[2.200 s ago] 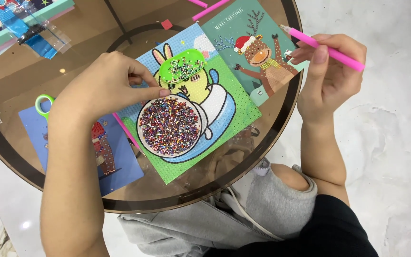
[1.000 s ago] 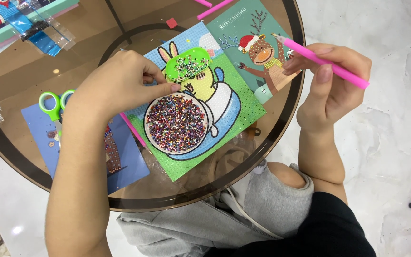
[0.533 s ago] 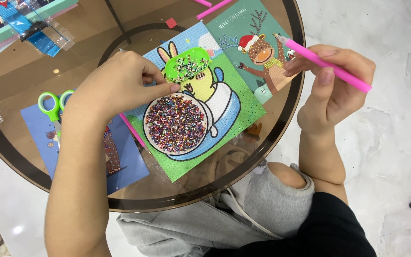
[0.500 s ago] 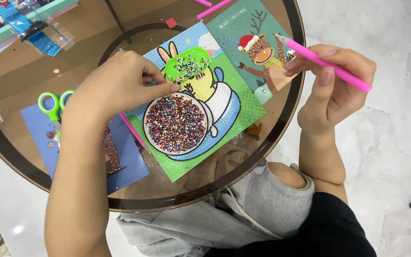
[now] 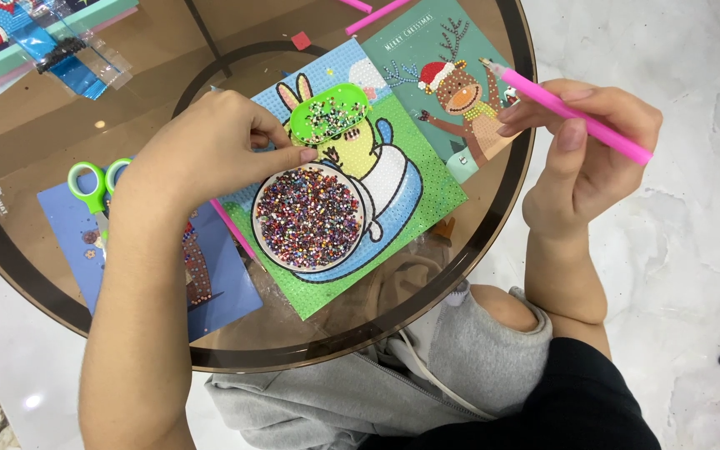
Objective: Using a specialized pen tool to pick up small resin diamonds and place them onto a pre-printed adhesive canvas.
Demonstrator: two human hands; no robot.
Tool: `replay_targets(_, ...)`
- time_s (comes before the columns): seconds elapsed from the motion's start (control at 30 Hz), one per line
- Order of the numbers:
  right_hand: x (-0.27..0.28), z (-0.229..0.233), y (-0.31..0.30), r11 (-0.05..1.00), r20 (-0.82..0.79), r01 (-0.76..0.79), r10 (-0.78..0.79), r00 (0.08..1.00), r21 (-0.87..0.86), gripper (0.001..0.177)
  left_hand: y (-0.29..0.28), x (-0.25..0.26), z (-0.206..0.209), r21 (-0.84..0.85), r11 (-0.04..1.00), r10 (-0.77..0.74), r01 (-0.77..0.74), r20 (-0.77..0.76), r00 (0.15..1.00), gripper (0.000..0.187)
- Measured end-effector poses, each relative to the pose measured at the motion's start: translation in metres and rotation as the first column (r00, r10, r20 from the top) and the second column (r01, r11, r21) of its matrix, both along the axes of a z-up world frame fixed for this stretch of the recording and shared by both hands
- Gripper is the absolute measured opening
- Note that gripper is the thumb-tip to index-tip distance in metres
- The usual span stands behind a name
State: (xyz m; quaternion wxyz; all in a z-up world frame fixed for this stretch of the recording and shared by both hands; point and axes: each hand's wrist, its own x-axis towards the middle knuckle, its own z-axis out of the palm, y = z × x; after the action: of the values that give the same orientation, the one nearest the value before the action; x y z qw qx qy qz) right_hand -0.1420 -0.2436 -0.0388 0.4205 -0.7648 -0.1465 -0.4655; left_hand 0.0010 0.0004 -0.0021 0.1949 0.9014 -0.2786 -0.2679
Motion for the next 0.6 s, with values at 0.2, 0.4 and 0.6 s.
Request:
replay_targets(0.2,-0.0005,-0.0003,0.0042,0.999,-0.023,-0.047,0.047,0.999,0.007,0.011,0.0012,0.0011,-0.0008,0.013,1.000,-0.007,0.007,0.003,1.000,0.035)
replay_targets(0.4,-0.0015,-0.0009,0.0062,0.999,-0.025,-0.049,0.049,0.998,0.003,0.011,0.0012,0.0014,-0.0019,0.016,1.000,-0.016,0.016,0.020,1.000,0.034)
replay_targets(0.6,-0.0006,-0.0013,0.0065,0.997,-0.035,-0.074,0.074,0.997,-0.002,0.010,0.0015,0.0017,-0.0025,0.013,1.000,-0.028,0.028,0.019,0.999,0.035)
